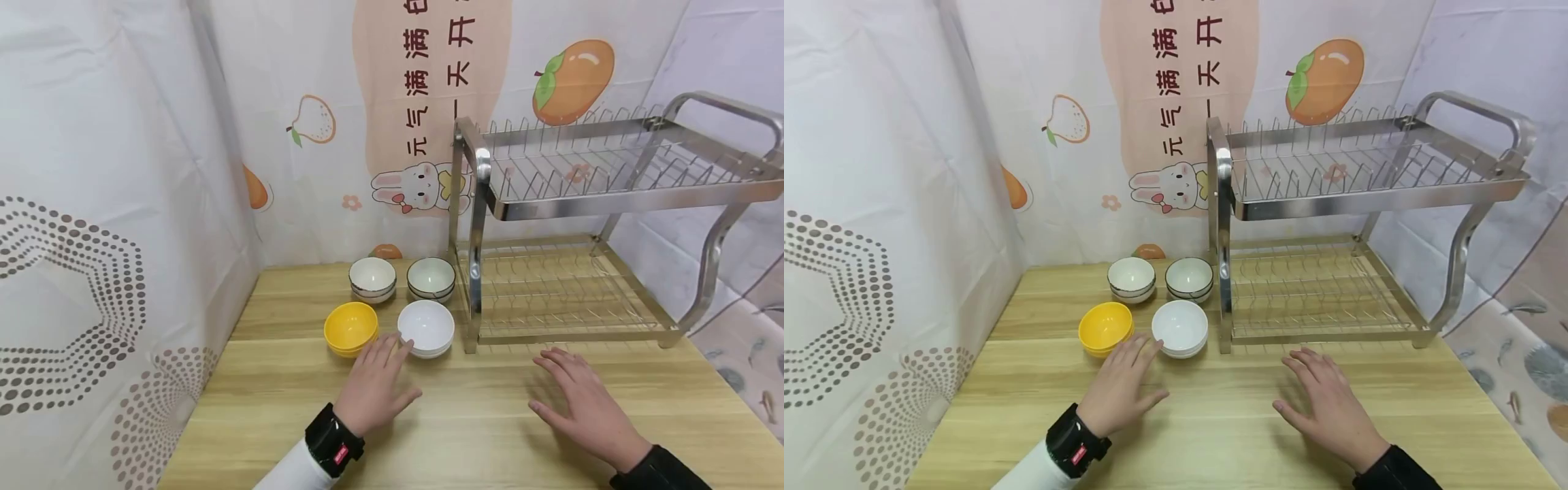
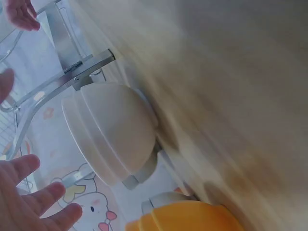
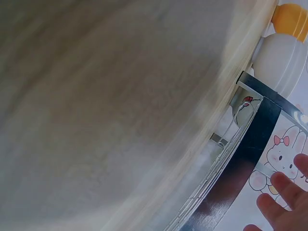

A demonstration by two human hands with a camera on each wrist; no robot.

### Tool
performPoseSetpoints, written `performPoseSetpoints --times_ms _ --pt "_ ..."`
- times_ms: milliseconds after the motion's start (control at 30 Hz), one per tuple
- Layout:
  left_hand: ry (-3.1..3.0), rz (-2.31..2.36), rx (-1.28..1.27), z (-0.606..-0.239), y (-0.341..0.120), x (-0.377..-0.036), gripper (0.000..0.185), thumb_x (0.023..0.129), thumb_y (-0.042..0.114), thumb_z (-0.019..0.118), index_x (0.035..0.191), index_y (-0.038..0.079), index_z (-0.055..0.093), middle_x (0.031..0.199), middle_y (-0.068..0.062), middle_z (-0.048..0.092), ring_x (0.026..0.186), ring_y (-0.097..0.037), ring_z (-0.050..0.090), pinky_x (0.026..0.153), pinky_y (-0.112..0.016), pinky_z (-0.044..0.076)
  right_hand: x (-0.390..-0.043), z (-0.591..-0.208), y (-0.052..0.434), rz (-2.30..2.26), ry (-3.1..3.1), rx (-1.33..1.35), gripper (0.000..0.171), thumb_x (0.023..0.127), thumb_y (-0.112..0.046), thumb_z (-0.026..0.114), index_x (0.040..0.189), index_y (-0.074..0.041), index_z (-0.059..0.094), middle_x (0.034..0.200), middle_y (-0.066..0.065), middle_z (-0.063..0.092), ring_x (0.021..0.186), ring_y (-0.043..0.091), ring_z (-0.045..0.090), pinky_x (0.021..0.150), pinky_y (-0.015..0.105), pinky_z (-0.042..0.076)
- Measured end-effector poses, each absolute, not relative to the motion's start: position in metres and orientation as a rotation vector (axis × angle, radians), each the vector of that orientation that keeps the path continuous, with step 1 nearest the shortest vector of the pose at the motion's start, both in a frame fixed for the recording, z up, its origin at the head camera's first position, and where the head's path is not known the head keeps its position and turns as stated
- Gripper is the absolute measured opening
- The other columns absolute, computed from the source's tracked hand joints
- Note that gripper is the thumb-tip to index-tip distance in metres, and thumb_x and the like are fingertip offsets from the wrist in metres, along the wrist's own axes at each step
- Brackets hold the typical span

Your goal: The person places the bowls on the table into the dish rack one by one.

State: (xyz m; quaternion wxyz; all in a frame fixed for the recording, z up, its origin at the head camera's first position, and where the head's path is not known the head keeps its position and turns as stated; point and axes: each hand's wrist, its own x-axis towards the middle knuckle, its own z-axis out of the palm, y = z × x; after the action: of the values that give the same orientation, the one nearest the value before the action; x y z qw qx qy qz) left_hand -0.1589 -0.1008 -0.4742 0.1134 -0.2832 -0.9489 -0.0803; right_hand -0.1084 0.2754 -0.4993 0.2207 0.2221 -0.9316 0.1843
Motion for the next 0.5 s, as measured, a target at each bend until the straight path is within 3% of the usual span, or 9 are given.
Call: performPoseSetpoints --times_ms 133,300,500 --pt "-2.76 -0.213 -0.877 -0.471 -0.083 -0.179 0.072 0.09 0.053 0.066 0.15 0.018 0.043 0.152 -0.008 0.043 0.142 -0.029 0.036 0.115 -0.052 0.029 -0.108 -0.5 0.277 0.509 -2.587 0.61 0.072 0.077 -0.039 0.083 0.133 -0.003 0.056 0.135 0.019 0.054 0.126 0.042 0.043 0.121 0.029 0.0" --pt "-2.774 -0.16 -0.957 -0.475 -0.064 -0.198 0.058 0.099 0.041 0.057 0.151 0.017 0.042 0.148 -0.004 0.049 0.139 -0.026 0.04 0.116 -0.051 0.028 -0.104 -0.502 0.279 0.499 -2.6 0.595 0.07 0.076 -0.038 0.083 0.131 -0.003 0.057 0.134 0.018 0.054 0.125 0.042 0.044 0.121 0.029 0.001" --pt "-2.802 -0.084 -1.012 -0.477 -0.049 -0.212 0.043 0.101 0.03 0.054 0.141 0.015 0.055 0.128 -0.001 0.066 0.119 -0.019 0.06 0.112 -0.05 0.034 -0.099 -0.501 0.282 0.491 -2.641 0.544 0.067 0.079 -0.038 0.082 0.131 -0.004 0.057 0.135 0.017 0.054 0.126 0.041 0.044 0.121 0.029 0.0"
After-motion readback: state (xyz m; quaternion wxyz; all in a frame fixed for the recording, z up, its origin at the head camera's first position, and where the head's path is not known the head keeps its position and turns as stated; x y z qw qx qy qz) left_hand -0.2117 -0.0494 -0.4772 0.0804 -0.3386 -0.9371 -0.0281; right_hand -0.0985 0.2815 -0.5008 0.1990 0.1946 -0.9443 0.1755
